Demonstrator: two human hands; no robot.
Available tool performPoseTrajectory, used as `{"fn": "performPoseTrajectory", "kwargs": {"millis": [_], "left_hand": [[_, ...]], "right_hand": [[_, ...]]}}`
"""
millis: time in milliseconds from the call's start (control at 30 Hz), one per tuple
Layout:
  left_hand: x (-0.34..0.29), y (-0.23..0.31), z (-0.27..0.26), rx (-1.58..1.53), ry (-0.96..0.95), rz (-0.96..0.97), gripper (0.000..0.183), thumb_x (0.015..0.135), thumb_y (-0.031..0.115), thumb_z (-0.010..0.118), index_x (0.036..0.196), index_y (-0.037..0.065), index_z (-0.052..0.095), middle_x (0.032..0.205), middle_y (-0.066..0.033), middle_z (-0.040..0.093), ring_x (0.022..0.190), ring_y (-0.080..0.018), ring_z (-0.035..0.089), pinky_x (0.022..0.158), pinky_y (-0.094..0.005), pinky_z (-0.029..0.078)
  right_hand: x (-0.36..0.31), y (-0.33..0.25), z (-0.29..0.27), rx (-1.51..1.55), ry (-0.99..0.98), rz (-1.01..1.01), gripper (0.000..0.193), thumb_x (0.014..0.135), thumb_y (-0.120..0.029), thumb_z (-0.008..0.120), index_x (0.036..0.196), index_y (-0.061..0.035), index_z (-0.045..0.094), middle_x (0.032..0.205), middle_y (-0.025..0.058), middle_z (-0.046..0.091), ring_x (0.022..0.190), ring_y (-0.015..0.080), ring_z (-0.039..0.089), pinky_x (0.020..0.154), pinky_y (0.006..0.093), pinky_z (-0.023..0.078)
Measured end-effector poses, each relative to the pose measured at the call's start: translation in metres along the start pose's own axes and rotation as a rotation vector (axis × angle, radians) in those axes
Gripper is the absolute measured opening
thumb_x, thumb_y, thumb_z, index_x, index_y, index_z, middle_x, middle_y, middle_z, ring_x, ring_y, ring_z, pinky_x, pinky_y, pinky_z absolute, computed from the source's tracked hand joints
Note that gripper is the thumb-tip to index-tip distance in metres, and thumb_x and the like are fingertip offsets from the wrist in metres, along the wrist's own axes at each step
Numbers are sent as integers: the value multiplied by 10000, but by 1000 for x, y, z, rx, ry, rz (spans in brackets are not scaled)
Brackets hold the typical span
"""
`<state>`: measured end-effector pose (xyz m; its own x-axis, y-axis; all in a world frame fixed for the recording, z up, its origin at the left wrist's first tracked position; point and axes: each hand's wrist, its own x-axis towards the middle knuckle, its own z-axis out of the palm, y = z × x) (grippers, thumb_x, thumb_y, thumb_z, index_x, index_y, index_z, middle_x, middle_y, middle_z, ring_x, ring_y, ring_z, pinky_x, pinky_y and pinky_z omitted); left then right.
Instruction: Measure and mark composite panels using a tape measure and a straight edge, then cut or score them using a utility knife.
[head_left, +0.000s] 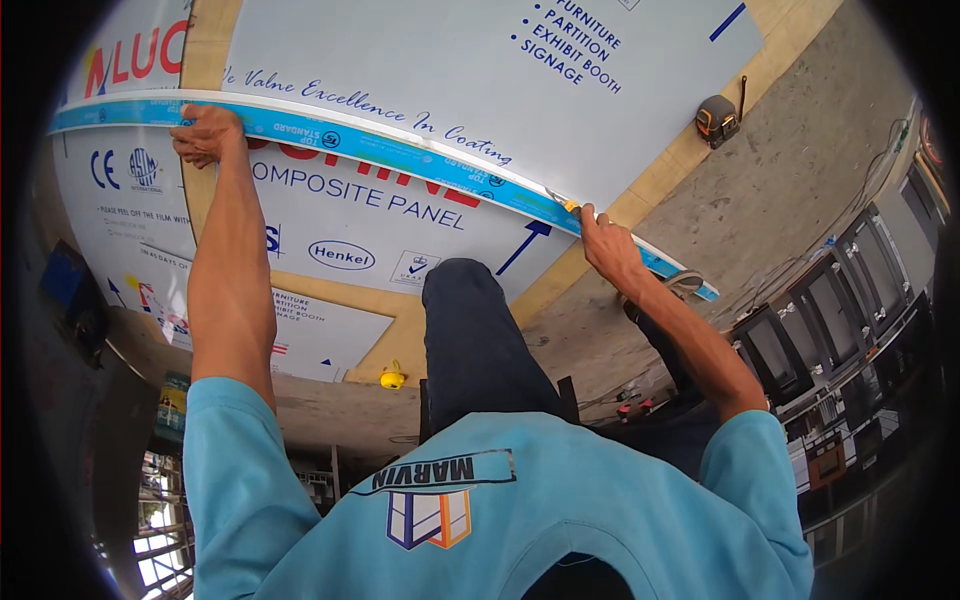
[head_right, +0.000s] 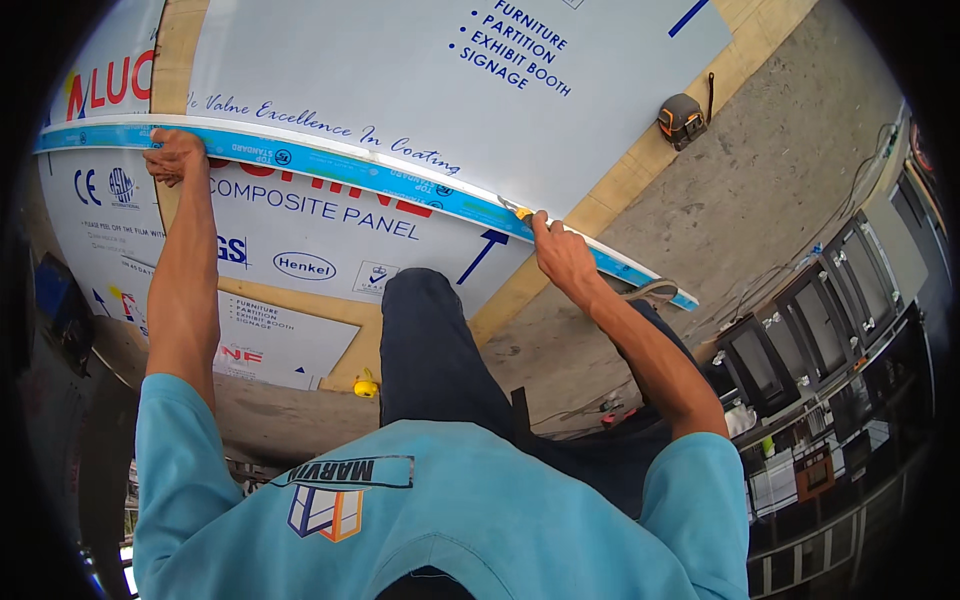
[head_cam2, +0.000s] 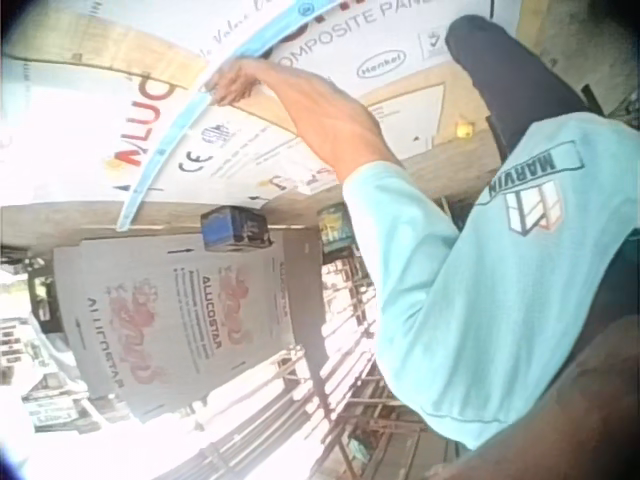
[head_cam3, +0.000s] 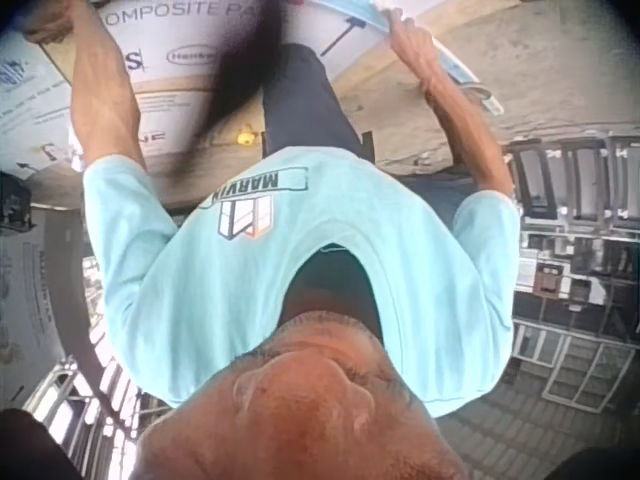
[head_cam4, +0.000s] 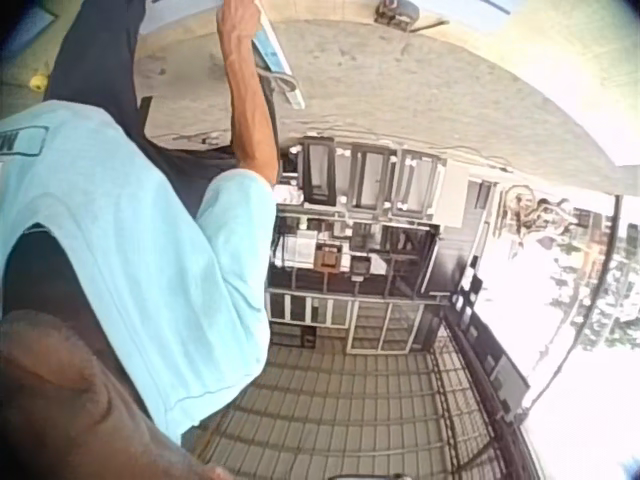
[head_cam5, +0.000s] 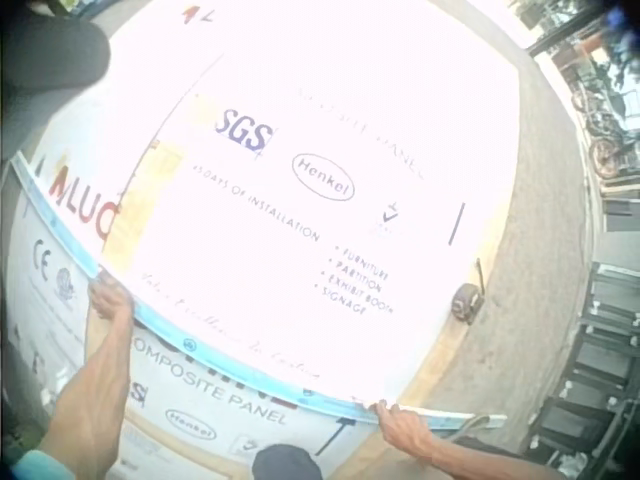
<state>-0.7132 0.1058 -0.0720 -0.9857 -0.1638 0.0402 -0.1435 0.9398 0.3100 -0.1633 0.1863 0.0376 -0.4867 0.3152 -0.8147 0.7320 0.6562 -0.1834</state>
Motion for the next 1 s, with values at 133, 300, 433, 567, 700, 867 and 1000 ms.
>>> {"fn": "performPoseTrajectory", "kwargs": {"millis": [133,300,433,567,700,867,1000], "left_hand": [[3,-2,4,21,8,1,622,903,470,285,1224,-36,453,1296,-222,419,1185,-366,389,1002,-508,257],[4,-13,3,-1,20,-15,623,906,482,299,1239,-24,444,1292,-216,414,1183,-367,387,992,-505,259],[-9,-6,15,-42,57,18,640,908,522,332,1295,22,433,1330,-192,399,1200,-377,387,979,-511,274],[-3,-2,0,-78,40,62,642,931,504,299,1329,7,378,1362,-227,354,1283,-369,309,1027,-510,223],[-3,-15,-2,-78,20,11,642,935,496,291,1334,-3,360,1378,-239,327,1289,-366,304,1033,-511,210],[-3,-4,0,-58,19,16,627,934,490,298,1341,18,359,1388,-236,314,1296,-366,289,1037,-514,203],[-3,-4,3,-71,13,16,622,930,487,303,1339,22,365,1385,-233,322,1298,-371,283,1039,-517,198]], "right_hand": [[-39,69,37,-68,-34,61,331,868,-83,470,1170,39,411,810,226,605,627,355,643,523,409,532],[-47,81,40,-96,-67,18,259,882,-103,469,1121,-10,431,831,216,607,681,344,649,568,412,531],[-110,148,50,-243,-460,393,232,917,-158,405,1106,-32,450,907,246,656,830,370,668,720,472,526],[-75,31,-35,-30,-191,250,285,938,-219,427,1166,-49,418,931,286,626,760,426,636,642,522,494],[91,-154,-142,305,133,-123,311,940,-212,470,1178,-20,414,875,241,609,664,413,602,584,477,495],[221,-303,-206,236,236,-402,277,942,-223,455,1063,24,436,714,204,600,578,358,619,534,441,511],[259,-328,-201,179,181,-384,274,882,-171,515,1024,53,444,764,234,636,643,363,650,587,423,535]]}}
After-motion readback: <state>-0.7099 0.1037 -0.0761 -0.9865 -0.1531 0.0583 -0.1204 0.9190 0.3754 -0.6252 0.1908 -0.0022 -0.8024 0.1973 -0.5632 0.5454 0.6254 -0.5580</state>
